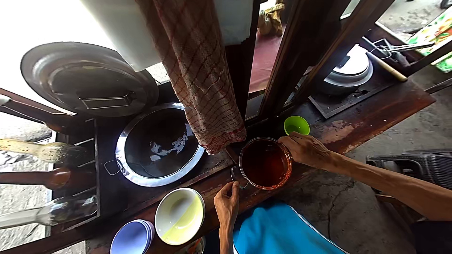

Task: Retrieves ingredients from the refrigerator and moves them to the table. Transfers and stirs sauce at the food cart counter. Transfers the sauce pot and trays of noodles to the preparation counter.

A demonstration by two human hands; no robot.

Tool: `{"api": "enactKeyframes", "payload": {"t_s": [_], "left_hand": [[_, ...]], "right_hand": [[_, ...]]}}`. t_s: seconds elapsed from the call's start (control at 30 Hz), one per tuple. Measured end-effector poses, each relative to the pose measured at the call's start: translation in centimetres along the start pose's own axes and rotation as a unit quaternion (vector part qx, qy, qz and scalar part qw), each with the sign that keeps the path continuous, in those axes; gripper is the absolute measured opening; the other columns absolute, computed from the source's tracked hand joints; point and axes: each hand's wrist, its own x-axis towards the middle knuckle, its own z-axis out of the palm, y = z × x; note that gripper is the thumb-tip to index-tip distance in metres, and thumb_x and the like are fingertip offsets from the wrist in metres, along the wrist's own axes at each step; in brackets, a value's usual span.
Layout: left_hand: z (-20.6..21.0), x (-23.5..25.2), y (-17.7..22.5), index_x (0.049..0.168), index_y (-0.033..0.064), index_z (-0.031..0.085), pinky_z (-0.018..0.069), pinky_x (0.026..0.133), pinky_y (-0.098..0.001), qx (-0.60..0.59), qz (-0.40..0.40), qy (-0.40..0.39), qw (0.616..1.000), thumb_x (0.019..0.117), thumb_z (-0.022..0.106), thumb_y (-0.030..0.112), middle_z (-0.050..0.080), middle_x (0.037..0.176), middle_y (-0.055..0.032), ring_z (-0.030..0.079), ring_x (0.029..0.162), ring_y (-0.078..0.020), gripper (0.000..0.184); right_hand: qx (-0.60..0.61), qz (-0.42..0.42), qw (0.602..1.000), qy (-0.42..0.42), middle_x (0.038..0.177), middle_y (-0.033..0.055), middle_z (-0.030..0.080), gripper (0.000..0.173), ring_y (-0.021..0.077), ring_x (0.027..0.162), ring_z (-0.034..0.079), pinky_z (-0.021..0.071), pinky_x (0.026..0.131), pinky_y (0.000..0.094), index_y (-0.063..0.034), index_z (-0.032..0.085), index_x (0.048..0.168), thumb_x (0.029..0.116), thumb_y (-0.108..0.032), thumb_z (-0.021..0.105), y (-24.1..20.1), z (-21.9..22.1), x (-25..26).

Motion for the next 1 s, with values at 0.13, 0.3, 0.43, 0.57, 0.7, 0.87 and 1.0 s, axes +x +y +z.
{"api": "enactKeyframes", "payload": {"t_s": [0.13, 0.3, 0.43, 0.57, 0.7, 0.87, 1.0], "left_hand": [[-0.1, 0.1, 0.2, 0.093, 0.0107, 0.078, 0.0529, 0.061, -0.0255, 0.009, -0.003, -0.004, 1.000, 0.0982, 0.064, 0.027, 0.071, 0.072, 0.0043, 0.064, 0.061, -0.0023, 0.022], [-0.1, 0.0, 0.2, 0.093, 0.0108, 0.078, 0.0521, 0.060, -0.0247, 0.010, -0.001, -0.001, 1.000, 0.0981, 0.063, 0.027, 0.070, 0.072, 0.0047, 0.063, 0.060, -0.0017, 0.023], [-0.1, 0.0, 0.2, 0.095, 0.0101, 0.078, 0.0537, 0.061, -0.0266, 0.010, -0.009, -0.009, 1.000, 0.0987, 0.063, 0.027, 0.071, 0.073, 0.0038, 0.064, 0.060, -0.0034, 0.023], [-0.2, 0.0, 0.3, 0.095, 0.0106, 0.078, 0.0536, 0.061, -0.0270, 0.014, -0.013, -0.011, 1.000, 0.0989, 0.063, 0.028, 0.071, 0.072, 0.0038, 0.064, 0.061, -0.0034, 0.023], [-0.2, 0.0, 0.0, 0.093, 0.0108, 0.078, 0.0524, 0.061, -0.0252, 0.012, 0.000, -0.009, 1.000, 0.0985, 0.064, 0.027, 0.070, 0.071, 0.0046, 0.063, 0.060, -0.0020, 0.022], [-0.1, 0.1, -0.2, 0.093, 0.0118, 0.078, 0.0515, 0.060, -0.0251, 0.012, 0.004, -0.009, 1.000, 0.0989, 0.063, 0.028, 0.070, 0.071, 0.0057, 0.062, 0.059, -0.0014, 0.023], [-0.1, 0.1, -0.4, 0.094, 0.0117, 0.078, 0.0520, 0.059, -0.0240, 0.004, 0.004, -0.007, 1.000, 0.0986, 0.063, 0.028, 0.070, 0.070, 0.0058, 0.063, 0.059, -0.0012, 0.023]], "right_hand": [[-0.013, 0.042, 0.998, 0.040, 0.083, 0.0154, 0.071, 0.022, 0.0307, 0.074, 0.070, 0.0582, 0.067, 0.0373, 0.0005, 0.069, 0.106, 0.1001, -0.004, 0.049, -0.5, 0.2, -1.2], [-0.014, 0.040, 0.998, 0.042, 0.083, 0.0153, 0.071, 0.021, 0.0301, 0.075, 0.070, 0.0583, 0.067, 0.0359, 0.0003, 0.069, 0.105, 0.1006, -0.004, 0.049, -1.6, -0.2, -2.8], [-0.010, 0.042, 0.998, 0.043, 0.082, 0.0136, 0.070, 0.022, 0.0282, 0.073, 0.069, 0.0568, 0.064, 0.0335, -0.0006, 0.070, 0.105, 0.1007, -0.004, 0.048, -2.5, -0.5, -3.8], [0.001, 0.077, 0.995, 0.065, 0.081, 0.0139, 0.071, 0.025, 0.0281, 0.072, 0.070, 0.0576, 0.065, 0.0348, 0.0000, 0.071, 0.106, 0.1016, -0.008, 0.047, -2.5, -0.9, -3.6], [0.021, 0.120, 0.985, 0.119, 0.082, 0.0141, 0.073, 0.027, 0.0265, 0.071, 0.070, 0.0578, 0.068, 0.0343, 0.0011, 0.072, 0.108, 0.1028, -0.010, 0.048, -1.4, 0.8, -2.1], [0.063, 0.076, 0.985, 0.144, 0.088, 0.0131, 0.074, 0.026, 0.0245, 0.077, 0.071, 0.0580, 0.074, 0.0321, 0.0001, 0.072, 0.112, 0.1049, -0.010, 0.049, -1.9, 4.4, -1.1], [0.077, 0.001, 0.988, 0.136, 0.090, 0.0127, 0.074, 0.023, 0.0225, 0.079, 0.071, 0.0589, 0.074, 0.0297, -0.0002, 0.071, 0.111, 0.1053, -0.009, 0.050, -2.9, 4.9, -1.2]]}}
